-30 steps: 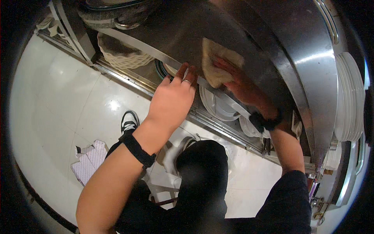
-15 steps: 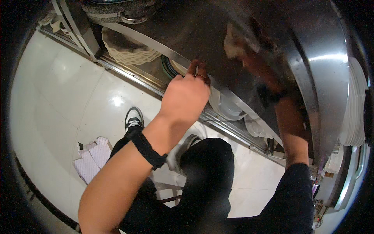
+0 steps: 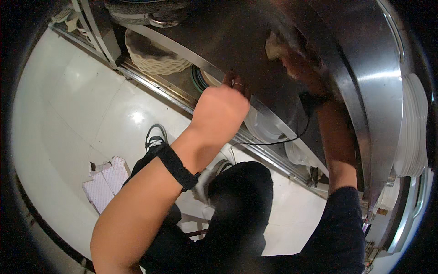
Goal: The person wipes a plate with a cloth, retrieves a container and a cloth from a lower shelf, and then continues wiping plates on the counter.
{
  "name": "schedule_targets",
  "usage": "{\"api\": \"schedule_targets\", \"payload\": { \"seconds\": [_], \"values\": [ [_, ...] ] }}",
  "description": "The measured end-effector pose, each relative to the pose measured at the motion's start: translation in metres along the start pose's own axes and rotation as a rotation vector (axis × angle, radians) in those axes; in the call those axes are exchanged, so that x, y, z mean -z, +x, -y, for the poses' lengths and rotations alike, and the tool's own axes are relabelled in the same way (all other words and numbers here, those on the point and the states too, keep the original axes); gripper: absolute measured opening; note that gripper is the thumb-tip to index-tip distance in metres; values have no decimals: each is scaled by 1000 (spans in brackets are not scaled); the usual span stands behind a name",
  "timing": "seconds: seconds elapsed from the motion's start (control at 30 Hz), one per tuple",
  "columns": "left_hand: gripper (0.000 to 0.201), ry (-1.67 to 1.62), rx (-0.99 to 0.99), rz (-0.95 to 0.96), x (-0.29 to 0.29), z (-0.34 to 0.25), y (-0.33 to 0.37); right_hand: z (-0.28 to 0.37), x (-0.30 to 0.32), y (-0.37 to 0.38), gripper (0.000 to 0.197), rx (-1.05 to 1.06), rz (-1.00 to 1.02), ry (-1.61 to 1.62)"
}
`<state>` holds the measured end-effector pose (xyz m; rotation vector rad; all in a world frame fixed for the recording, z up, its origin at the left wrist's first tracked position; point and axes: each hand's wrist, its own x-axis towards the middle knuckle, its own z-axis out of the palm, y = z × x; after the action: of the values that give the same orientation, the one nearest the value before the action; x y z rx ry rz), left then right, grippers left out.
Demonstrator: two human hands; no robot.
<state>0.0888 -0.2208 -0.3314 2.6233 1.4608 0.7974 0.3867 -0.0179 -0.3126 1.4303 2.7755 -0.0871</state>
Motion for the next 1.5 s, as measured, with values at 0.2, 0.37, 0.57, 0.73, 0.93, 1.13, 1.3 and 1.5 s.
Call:
{"api": "schedule_targets", "payload": {
  "seconds": [0.2, 0.37, 0.57, 0.73, 0.93, 1.13, 1.3, 1.5],
  "values": [
    [11, 26, -37, -20, -10, 1, -10, 66, 6, -51, 43, 22, 82, 165],
    [13, -30, 26, -68, -7, -1, -9, 12, -6, 48, 44, 28, 32, 25],
    [12, -42, 56, 27, -5, -10, -8, -6, -11, 146, 46, -67, -21, -30],
    [14, 52, 9, 64, 5, 1, -20, 76, -15, 89, 48, 222, 15, 71],
    [33, 307, 239, 359, 61, 7, -45, 174, 10, -83, 50, 258, 350, 496],
    [36, 340, 252, 414, 38, 20, -56, 119, -17, -147, 43, -468, 85, 1344],
    [40, 297, 305, 373, 41, 29, -55, 184, -10, -66, 46, 97, 33, 570],
    [18, 277, 383, 539, 31, 18, -40, 214, 1, 13, 48, 188, 40, 66]
  ]
}}
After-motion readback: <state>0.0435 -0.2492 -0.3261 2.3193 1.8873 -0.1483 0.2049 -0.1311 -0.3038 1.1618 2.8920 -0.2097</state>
